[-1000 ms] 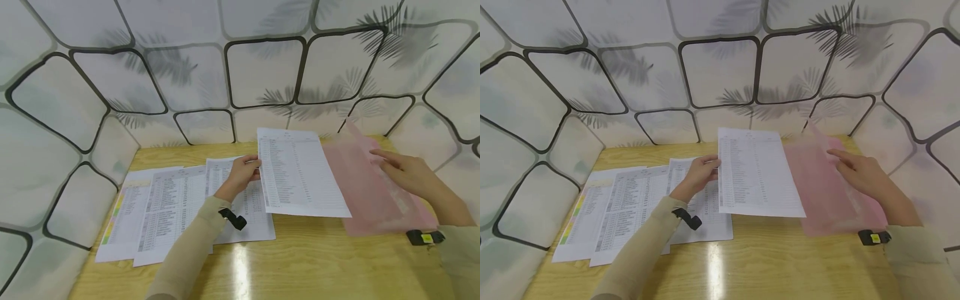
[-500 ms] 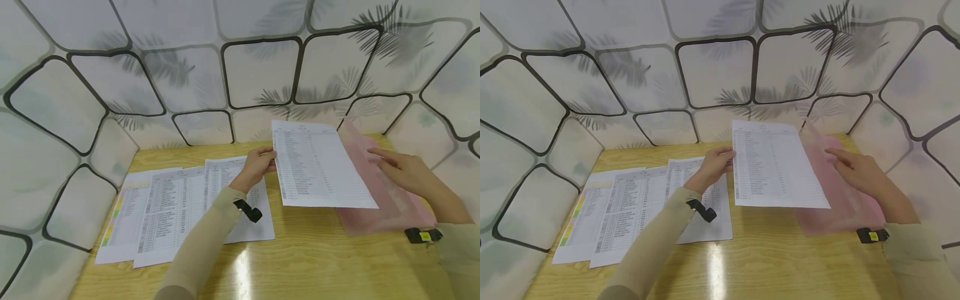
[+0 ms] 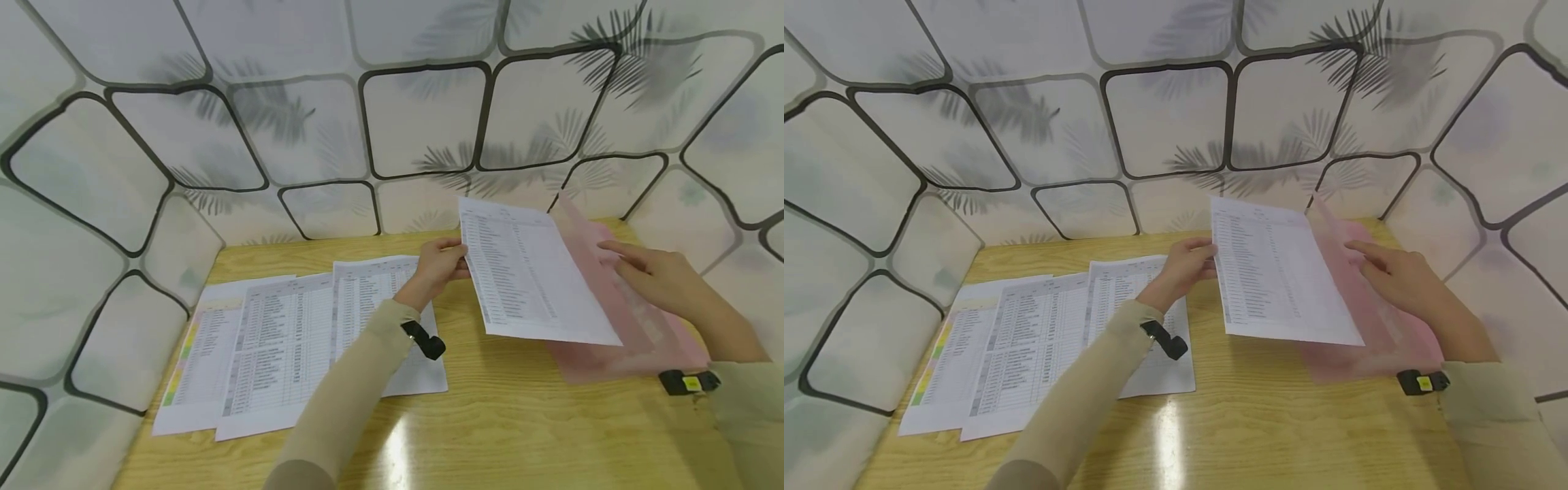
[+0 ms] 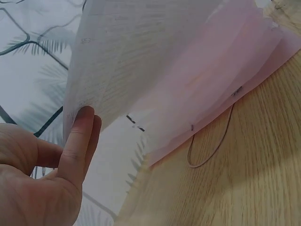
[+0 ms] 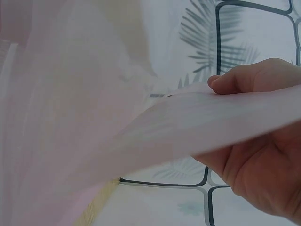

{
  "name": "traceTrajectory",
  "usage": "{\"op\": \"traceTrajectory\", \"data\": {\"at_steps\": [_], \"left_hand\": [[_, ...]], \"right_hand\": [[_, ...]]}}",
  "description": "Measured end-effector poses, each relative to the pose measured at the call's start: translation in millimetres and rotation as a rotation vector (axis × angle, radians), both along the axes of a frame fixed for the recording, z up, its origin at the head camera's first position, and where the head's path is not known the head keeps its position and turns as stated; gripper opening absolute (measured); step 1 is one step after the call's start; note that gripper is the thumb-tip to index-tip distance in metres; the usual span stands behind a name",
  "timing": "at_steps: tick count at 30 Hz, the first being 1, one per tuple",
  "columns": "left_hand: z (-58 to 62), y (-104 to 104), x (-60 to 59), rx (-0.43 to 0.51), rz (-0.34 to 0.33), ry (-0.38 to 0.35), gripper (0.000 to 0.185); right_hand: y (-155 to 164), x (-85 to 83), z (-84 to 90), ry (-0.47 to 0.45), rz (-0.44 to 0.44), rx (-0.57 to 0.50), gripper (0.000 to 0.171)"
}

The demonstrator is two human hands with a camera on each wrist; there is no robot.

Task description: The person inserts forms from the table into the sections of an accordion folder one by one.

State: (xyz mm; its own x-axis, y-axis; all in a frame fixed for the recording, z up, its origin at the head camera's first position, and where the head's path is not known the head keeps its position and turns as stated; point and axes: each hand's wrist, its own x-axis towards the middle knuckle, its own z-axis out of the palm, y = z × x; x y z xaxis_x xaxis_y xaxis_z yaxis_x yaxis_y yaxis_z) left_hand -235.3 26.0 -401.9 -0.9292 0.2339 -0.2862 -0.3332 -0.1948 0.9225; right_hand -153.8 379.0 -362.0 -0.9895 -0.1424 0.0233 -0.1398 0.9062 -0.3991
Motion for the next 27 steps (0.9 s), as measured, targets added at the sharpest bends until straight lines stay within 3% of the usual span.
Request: {"op": "traceTrajectory", "data": {"at_steps": [9,17,27], "left_hand": [[0.1,13,3.9,-0.014,-0.04,0.021,0.036],[2.2,15,7.1,-0.057,-0.029,0.037,0.036],[-2.3,38,8.3,-0.055,-0.029,0.016,0.032]], "right_hand": [[-2,1.0,-1.1,0.021,-0.001,-0.001,0.047],[-2,0.5,1.3,0.022,-0.007,0.003,0.047],[-4,0.3,2.9,0.031,-0.004,0.025,0.047]]}}
